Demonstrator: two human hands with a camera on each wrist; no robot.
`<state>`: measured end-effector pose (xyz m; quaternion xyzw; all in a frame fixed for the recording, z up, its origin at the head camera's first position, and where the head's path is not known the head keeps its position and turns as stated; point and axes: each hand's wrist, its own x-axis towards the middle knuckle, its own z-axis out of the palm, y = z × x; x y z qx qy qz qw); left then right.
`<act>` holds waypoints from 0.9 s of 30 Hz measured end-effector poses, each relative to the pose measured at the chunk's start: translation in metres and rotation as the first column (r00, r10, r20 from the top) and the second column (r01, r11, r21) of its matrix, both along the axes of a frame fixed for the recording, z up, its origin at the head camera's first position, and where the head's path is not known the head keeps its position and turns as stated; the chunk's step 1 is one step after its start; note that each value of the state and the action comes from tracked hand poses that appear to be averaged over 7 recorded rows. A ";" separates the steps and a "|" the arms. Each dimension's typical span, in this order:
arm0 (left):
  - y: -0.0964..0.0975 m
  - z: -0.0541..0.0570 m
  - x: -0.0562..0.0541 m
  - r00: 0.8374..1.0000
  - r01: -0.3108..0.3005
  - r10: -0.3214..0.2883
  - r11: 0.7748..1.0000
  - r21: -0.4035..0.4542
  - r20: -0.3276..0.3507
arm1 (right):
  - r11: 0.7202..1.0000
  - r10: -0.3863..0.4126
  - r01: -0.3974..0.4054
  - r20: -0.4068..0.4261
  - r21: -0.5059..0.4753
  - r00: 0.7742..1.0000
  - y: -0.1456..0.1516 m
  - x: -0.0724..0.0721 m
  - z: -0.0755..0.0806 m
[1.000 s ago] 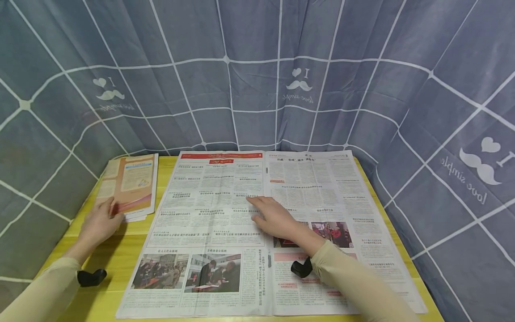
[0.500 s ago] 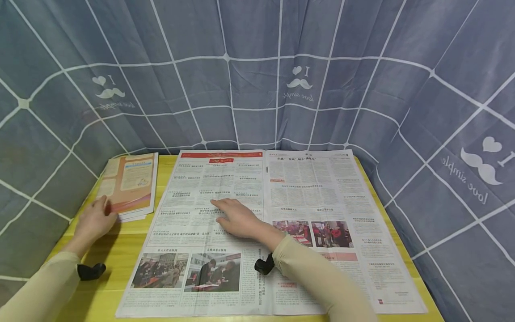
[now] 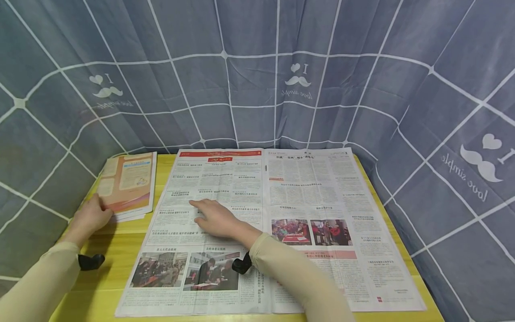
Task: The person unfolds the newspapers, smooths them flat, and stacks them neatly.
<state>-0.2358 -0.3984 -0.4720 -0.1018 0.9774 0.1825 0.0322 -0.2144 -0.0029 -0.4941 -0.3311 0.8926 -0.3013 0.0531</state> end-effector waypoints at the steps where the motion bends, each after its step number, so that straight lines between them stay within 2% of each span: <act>1: -0.001 0.000 0.000 1.000 -0.002 0.002 1.000 -0.006 0.006 | 1.000 0.001 -0.001 0.000 -0.002 1.000 -0.002 0.000 0.000; 11: 0.004 0.007 -0.002 0.994 -0.052 0.057 0.997 -0.050 0.092 | 0.999 -0.015 0.015 0.027 -0.031 1.000 -0.022 -0.002 0.004; 18: 0.005 0.005 -0.002 0.993 -0.105 0.105 0.994 0.001 0.052 | 0.998 -0.041 0.043 0.036 -0.048 0.998 -0.036 -0.003 0.005; 27: -0.002 0.004 -0.010 0.988 -0.157 0.157 0.985 0.076 0.009 | 0.991 -0.095 0.102 0.072 -0.089 0.993 -0.048 0.001 0.006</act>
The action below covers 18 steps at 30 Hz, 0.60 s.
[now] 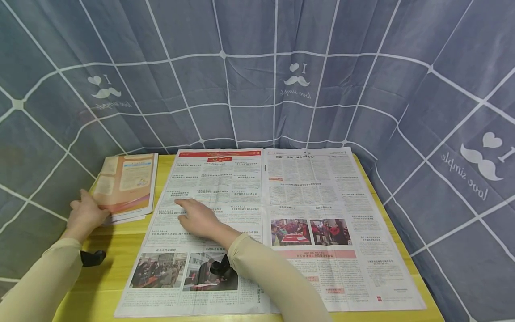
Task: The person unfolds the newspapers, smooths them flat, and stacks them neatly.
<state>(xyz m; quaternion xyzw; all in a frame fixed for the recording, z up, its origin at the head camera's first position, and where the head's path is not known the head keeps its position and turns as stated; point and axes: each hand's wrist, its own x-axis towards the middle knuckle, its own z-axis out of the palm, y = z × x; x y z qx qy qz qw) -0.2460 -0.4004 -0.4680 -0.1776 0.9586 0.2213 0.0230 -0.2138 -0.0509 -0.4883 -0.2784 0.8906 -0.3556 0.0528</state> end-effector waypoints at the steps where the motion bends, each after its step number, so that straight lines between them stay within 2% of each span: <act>1: -0.001 0.000 0.000 1.000 0.005 -0.005 1.000 0.011 -0.004 | 1.000 -0.003 0.003 0.006 -0.005 1.000 0.000 0.001 0.000; 6: -0.002 -0.002 0.005 0.997 0.040 -0.035 0.997 0.069 -0.071 | 0.999 0.001 0.000 0.025 -0.039 1.000 0.000 0.003 -0.003; 10: 0.002 -0.003 0.009 0.991 0.038 -0.025 0.995 0.095 -0.132 | 0.997 -0.003 0.007 0.052 -0.074 0.999 0.003 0.004 -0.004; 14: 0.006 -0.001 0.010 0.984 0.042 -0.019 0.991 0.128 -0.177 | 0.995 -0.014 0.020 0.068 -0.098 0.998 0.005 0.004 -0.006; 18: 0.007 0.003 0.008 0.973 0.074 -0.027 0.977 0.200 -0.229 | 0.994 -0.016 0.025 0.077 -0.109 0.997 0.005 0.003 -0.007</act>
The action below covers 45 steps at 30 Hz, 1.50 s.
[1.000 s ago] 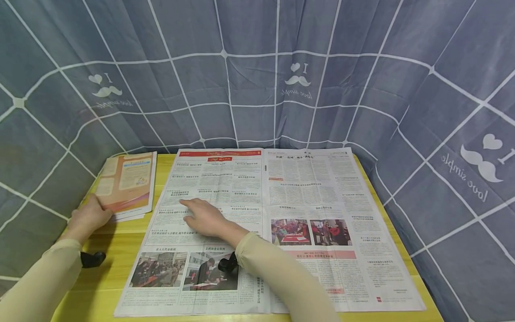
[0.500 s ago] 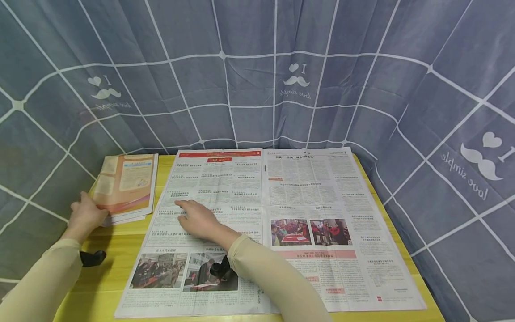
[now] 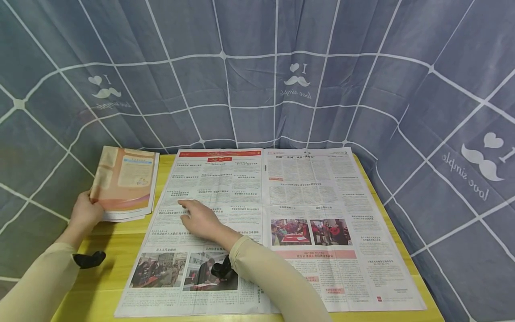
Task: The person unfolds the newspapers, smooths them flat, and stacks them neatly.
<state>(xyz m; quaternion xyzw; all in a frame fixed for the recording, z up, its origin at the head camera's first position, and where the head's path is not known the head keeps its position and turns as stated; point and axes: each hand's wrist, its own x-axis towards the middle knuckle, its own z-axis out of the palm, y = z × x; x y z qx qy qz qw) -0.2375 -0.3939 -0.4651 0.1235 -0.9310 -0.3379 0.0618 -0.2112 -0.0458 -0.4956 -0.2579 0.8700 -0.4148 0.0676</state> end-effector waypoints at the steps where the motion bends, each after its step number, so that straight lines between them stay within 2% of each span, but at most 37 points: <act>1: 0.000 0.001 -0.001 1.000 0.012 -0.012 1.000 0.024 -0.009 | 1.000 0.000 0.000 0.002 -0.004 1.000 0.000 0.000 0.000; 5: 0.001 0.008 -0.001 0.998 0.048 -0.045 0.995 0.083 -0.038 | 0.999 -0.010 0.011 0.025 -0.030 1.000 0.000 -0.001 -0.001; 12: 0.018 0.030 0.004 0.993 0.097 -0.083 0.979 0.181 -0.086 | 0.994 -0.028 0.035 0.074 -0.102 0.997 0.002 -0.002 0.001; 16: 0.038 0.038 0.006 0.991 0.102 -0.074 0.958 0.266 -0.115 | 0.982 -0.041 0.066 0.139 -0.179 0.989 0.004 -0.004 0.003; 22: 0.074 0.044 0.013 0.985 0.159 -0.117 0.907 0.390 -0.129 | 0.939 -0.050 0.132 0.255 -0.316 0.966 0.008 -0.011 0.008; 27: 0.103 0.045 0.017 0.976 0.217 -0.176 0.851 0.478 -0.130 | 0.878 -0.051 0.193 0.316 -0.438 0.947 0.014 -0.018 0.014; 30: 0.118 0.044 0.018 0.968 0.250 -0.214 0.809 0.532 -0.129 | 0.828 -0.069 0.249 0.350 -0.502 0.934 0.019 -0.022 0.019; 34: 0.136 0.041 0.020 0.963 0.265 -0.240 0.765 0.587 -0.122 | 0.758 -0.111 0.341 0.405 -0.556 0.907 0.026 -0.026 0.025; 39: 0.155 0.037 0.022 0.954 0.287 -0.280 0.747 0.600 -0.107 | 0.685 -0.162 0.431 0.454 -0.588 0.876 0.037 -0.028 0.029; 43: 0.167 0.032 0.022 0.946 0.299 -0.312 0.745 0.597 -0.085 | 0.604 -0.167 0.492 0.504 -0.627 0.847 0.045 -0.031 0.030; 45: 0.172 0.030 0.022 0.943 0.303 -0.325 0.746 0.593 -0.072 | 0.580 -0.179 0.515 0.517 -0.631 0.837 0.050 -0.031 0.031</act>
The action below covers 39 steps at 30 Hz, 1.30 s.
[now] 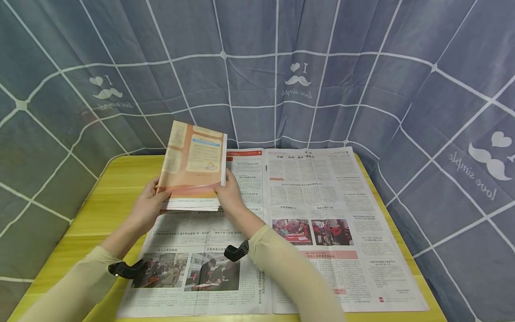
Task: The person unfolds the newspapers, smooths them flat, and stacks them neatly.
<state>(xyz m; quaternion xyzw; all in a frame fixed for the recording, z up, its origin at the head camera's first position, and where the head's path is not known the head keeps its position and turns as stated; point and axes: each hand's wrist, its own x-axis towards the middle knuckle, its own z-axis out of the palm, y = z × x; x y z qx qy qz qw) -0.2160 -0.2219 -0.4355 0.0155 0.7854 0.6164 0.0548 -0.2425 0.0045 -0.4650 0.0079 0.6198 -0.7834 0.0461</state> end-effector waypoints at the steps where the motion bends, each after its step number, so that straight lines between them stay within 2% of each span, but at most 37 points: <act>1: 0.003 -0.001 0.000 1.000 0.008 -0.008 1.000 -0.004 0.005 | 1.000 -0.009 0.009 -0.001 0.005 1.000 0.003 -0.001 0.000; 4: 0.009 -0.003 -0.002 0.999 0.034 -0.033 0.999 -0.021 0.014 | 0.998 -0.024 0.024 -0.010 0.057 1.000 0.011 0.000 -0.002; 10: 0.023 -0.007 -0.010 0.995 0.095 -0.095 0.995 -0.003 0.015 | 0.990 -0.044 0.047 -0.026 0.135 0.999 0.031 0.000 -0.009; 14: 0.032 -0.006 -0.014 0.990 0.132 -0.132 0.991 0.015 0.050 | 0.989 -0.043 0.046 -0.029 0.141 0.999 0.047 0.003 -0.010; 17: 0.039 -0.008 -0.016 0.986 0.149 -0.148 0.989 -0.003 0.083 | 0.990 -0.030 0.034 -0.029 0.140 0.999 0.060 0.007 -0.010; 21: 0.048 -0.013 -0.019 0.979 0.182 -0.176 0.982 -0.045 0.104 | 0.980 -0.036 0.041 -0.030 0.195 0.999 0.077 0.012 -0.013; 29: 0.077 -0.021 -0.019 0.960 0.273 -0.267 0.960 -0.067 0.090 | 0.931 -0.072 0.082 -0.040 0.356 0.997 0.109 0.022 -0.018; 36: 0.104 -0.029 -0.015 0.940 0.332 -0.322 0.940 -0.086 0.111 | 0.873 -0.091 0.094 -0.030 0.479 0.995 0.135 0.030 -0.026; 39: 0.112 -0.033 -0.013 0.929 0.361 -0.350 0.929 -0.083 0.120 | 0.865 -0.092 0.082 -0.005 0.495 0.996 0.143 0.036 -0.029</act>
